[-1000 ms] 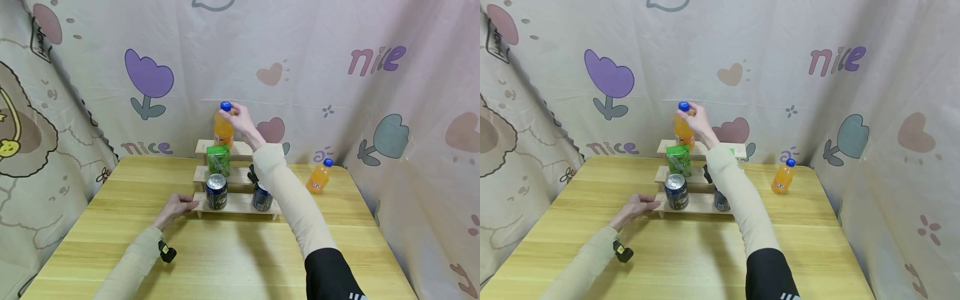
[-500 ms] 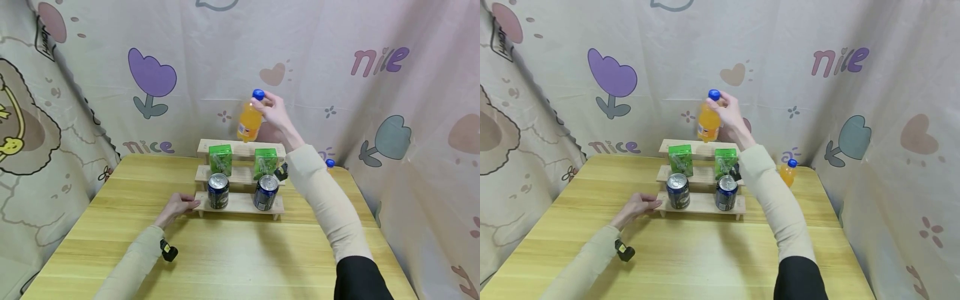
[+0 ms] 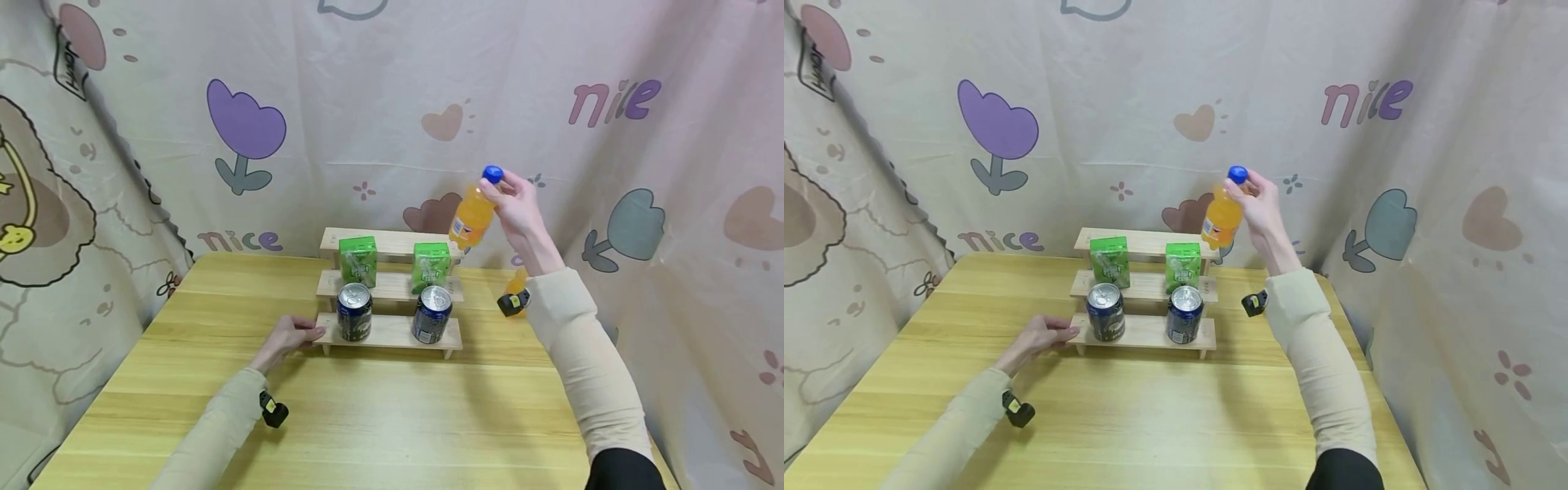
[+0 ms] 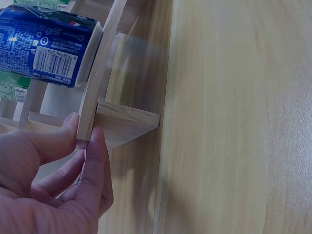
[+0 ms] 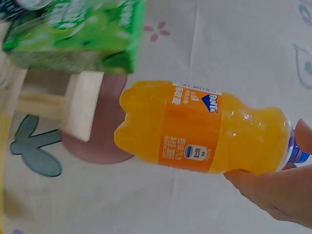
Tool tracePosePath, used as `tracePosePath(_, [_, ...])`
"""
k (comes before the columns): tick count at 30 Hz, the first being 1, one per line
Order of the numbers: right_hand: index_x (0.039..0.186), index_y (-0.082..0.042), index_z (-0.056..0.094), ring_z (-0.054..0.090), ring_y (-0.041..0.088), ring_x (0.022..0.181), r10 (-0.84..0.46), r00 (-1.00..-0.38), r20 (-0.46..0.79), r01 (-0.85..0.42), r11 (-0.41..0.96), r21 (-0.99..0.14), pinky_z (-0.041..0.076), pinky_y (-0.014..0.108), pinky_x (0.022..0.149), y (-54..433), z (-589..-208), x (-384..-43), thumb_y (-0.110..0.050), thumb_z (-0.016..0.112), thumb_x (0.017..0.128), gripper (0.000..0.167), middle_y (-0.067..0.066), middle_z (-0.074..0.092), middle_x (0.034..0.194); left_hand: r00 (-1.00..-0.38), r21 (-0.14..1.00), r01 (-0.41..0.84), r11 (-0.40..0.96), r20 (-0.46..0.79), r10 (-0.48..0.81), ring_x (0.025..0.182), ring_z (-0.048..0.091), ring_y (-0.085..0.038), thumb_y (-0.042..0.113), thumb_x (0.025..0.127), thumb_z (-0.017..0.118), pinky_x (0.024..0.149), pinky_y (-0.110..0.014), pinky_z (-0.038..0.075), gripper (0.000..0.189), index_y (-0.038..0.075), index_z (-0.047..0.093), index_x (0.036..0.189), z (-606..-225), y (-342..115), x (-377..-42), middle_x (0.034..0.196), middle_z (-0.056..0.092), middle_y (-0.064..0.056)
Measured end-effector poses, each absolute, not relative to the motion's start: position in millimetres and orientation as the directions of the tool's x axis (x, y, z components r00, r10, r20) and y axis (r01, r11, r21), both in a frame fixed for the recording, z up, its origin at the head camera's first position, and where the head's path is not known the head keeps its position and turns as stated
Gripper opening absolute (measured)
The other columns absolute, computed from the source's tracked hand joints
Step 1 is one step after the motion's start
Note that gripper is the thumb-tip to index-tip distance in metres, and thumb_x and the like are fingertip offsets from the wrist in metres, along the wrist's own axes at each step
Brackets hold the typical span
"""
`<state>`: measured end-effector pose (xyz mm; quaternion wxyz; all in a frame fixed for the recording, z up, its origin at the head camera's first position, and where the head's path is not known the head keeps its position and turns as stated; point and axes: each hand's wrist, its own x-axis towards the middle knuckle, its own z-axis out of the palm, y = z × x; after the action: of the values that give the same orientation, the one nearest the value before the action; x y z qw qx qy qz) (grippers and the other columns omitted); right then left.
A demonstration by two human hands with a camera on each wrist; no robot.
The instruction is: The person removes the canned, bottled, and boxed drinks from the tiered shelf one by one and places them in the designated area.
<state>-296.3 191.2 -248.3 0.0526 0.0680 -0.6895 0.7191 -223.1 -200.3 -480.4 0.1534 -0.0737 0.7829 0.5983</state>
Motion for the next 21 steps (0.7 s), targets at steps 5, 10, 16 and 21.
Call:
tracePosePath(5, [0.108,-0.020,0.065,0.051,0.009,0.112,0.037,-0.989,0.141,-0.141,-0.020,-0.990,0.029,0.043,0.129,209,-266,-290,-0.019,0.061,0.100,0.009,-0.007,0.057,0.110,-0.944,0.916,-0.294,0.275,-0.323,0.065,0.074,0.068,-0.009,0.006,0.092,0.071,0.079,-0.029,0.065,0.039,-0.017,0.059,0.120,-480,-200,-222,0.102,0.074,-0.016])
tracePosePath(10, [0.107,-0.023,0.064,0.050,0.010,0.120,0.074,-0.991,0.110,-0.109,0.020,-0.994,0.024,0.044,0.131,222,-284,-289,-0.021,0.061,0.101,0.007,-0.010,0.059,0.112,-0.947,0.918,-0.282,0.277,-0.312,0.070,0.075,0.067,-0.008,0.007,0.092,0.071,0.079,-0.028,0.065,0.039,-0.017,0.059,0.121,-480,-200,-221,0.104,0.074,-0.019])
tracePosePath(16, [0.117,-0.026,0.063,0.035,0.030,0.149,0.104,-0.994,0.036,-0.026,0.097,-0.995,0.013,0.067,0.127,234,-310,-291,-0.030,0.061,0.101,0.017,0.010,0.053,0.147,-0.953,0.920,-0.265,0.288,-0.296,0.070,0.075,0.067,-0.008,0.006,0.093,0.070,0.075,-0.024,0.064,0.038,-0.019,0.059,0.119,-481,-200,-220,0.105,0.073,-0.024])
tracePosePath(21, [0.133,-0.022,0.058,0.030,0.032,0.152,0.120,-0.993,0.004,0.013,0.136,-0.991,0.015,0.064,0.128,241,-336,-294,-0.031,0.059,0.102,0.032,0.015,0.041,0.158,-0.956,0.923,-0.256,0.288,-0.286,0.068,0.075,0.068,-0.009,0.006,0.093,0.070,0.076,-0.026,0.065,0.036,-0.019,0.060,0.117,-481,-200,-219,0.102,0.073,-0.024])
